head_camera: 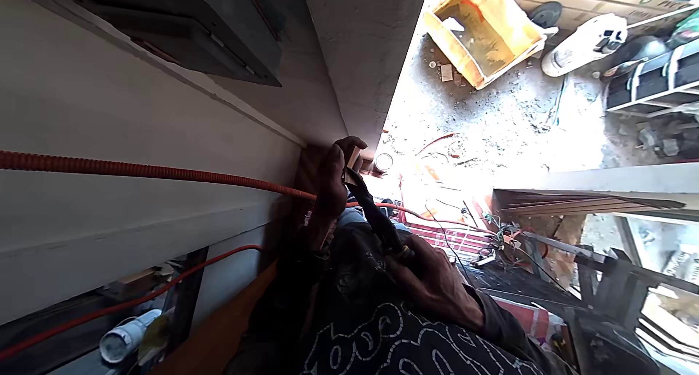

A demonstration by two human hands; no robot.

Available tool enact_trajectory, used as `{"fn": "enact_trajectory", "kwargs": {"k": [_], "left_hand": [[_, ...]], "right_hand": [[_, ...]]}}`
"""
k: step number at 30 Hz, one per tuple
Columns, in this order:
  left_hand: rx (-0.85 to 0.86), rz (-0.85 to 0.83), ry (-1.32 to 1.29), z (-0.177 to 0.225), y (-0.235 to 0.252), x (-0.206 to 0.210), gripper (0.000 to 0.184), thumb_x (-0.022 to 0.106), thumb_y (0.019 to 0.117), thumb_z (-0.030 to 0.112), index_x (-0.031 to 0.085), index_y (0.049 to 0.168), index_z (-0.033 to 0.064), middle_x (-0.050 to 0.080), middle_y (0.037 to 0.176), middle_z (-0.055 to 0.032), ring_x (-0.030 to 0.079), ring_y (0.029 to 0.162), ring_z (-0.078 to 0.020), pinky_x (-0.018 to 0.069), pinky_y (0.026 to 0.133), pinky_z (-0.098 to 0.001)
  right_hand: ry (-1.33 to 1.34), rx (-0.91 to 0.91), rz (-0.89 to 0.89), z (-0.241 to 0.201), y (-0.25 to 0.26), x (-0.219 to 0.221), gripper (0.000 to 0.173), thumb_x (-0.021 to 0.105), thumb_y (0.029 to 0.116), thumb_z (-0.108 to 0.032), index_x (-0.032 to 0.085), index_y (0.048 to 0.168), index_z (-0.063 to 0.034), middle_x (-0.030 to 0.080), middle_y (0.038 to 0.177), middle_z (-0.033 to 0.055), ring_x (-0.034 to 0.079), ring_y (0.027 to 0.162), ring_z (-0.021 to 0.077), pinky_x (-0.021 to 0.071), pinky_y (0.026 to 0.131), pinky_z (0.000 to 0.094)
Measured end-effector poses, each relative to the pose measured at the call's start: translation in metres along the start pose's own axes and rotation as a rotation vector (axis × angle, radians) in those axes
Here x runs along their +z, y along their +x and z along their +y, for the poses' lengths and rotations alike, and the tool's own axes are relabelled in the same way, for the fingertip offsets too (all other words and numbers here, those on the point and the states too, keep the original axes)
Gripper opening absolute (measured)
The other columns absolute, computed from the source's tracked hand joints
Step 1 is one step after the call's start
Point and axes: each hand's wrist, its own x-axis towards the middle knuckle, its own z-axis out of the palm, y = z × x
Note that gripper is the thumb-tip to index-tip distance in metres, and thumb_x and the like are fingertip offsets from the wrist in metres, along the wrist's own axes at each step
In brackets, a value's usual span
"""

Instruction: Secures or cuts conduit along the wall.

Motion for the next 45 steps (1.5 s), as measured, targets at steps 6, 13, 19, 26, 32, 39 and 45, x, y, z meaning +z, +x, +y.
{"fn": "enact_trajectory", "kwargs": {"k": [6,13,19,26,32,39,45], "left_hand": [[0.036,-0.001,0.086,0.003,-0.001,-0.002,0.049,0.019,0.1093,0.044,0.058,0.122,0.0149,0.048,0.068,-0.0027,0.043,0.045,-0.0113,0.0410,0.039,-0.0233],[0.015,-0.049,0.278,0.016,-0.005,-0.014,0.047,0.019,0.1095,0.034,0.058,0.123,0.0109,0.047,0.070,-0.0042,0.039,0.046,-0.0121,0.0355,0.039,-0.0227],[0.005,0.028,0.403,0.013,-0.009,-0.031,0.055,0.017,0.1107,0.048,0.060,0.121,0.0165,0.063,0.091,-0.0003,0.055,0.066,-0.0050,0.0464,0.054,-0.0192],[0.017,0.043,0.290,0.006,-0.016,-0.035,0.078,0.013,0.0992,0.075,0.064,0.119,0.0199,0.062,0.086,0.0025,0.055,0.069,-0.0034,0.0465,0.058,-0.0190],[0.135,-0.029,0.382,0.012,-0.012,-0.037,0.092,0.008,0.0910,0.084,0.065,0.111,0.0141,0.060,0.084,0.0029,0.053,0.068,-0.0026,0.0448,0.059,-0.0187],[0.188,-0.037,0.452,0.014,-0.009,-0.036,0.085,0.008,0.1012,0.070,0.065,0.109,0.0083,0.057,0.079,0.0021,0.049,0.063,-0.0016,0.0412,0.056,-0.0163],[0.181,0.001,0.469,0.013,-0.008,-0.031,0.086,0.007,0.0987,0.074,0.065,0.108,0.0102,0.059,0.082,0.0014,0.051,0.065,-0.0032,0.0422,0.057,-0.0181]], "right_hand": [[-0.054,-0.005,0.043,0.001,0.000,0.005,0.030,0.064,0.0972,-0.035,0.061,0.091,-0.0061,0.057,0.064,-0.0018,0.054,0.054,0.0021,0.0439,0.050,0.0204],[-0.231,-0.044,0.089,-0.002,-0.003,0.007,0.032,0.063,0.0945,-0.037,0.062,0.088,-0.0057,0.055,0.057,-0.0010,0.053,0.048,0.0059,0.0427,0.045,0.0242],[-0.169,0.007,-0.028,-0.007,0.002,-0.004,0.033,0.063,0.0961,-0.038,0.061,0.089,-0.0058,0.056,0.062,0.0006,0.055,0.053,0.0076,0.0446,0.049,0.0265],[0.031,0.039,-0.137,-0.005,0.004,-0.016,0.034,0.061,0.0996,-0.041,0.062,0.096,-0.0076,0.060,0.067,-0.0019,0.058,0.057,0.0043,0.0483,0.053,0.0242],[0.153,0.079,-0.227,-0.004,0.005,-0.025,0.033,0.060,0.1015,-0.042,0.061,0.101,-0.0091,0.067,0.075,-0.0010,0.066,0.064,0.0069,0.0557,0.059,0.0280],[0.240,0.016,-0.305,0.001,0.010,-0.030,0.034,0.059,0.1020,-0.041,0.060,0.100,-0.0076,0.067,0.075,-0.0010,0.064,0.066,0.0057,0.0534,0.060,0.0261],[0.343,-0.021,-0.352,0.006,0.014,-0.030,0.032,0.060,0.1028,-0.037,0.060,0.102,-0.0055,0.066,0.077,-0.0004,0.064,0.068,0.0052,0.0543,0.062,0.0247]]}}
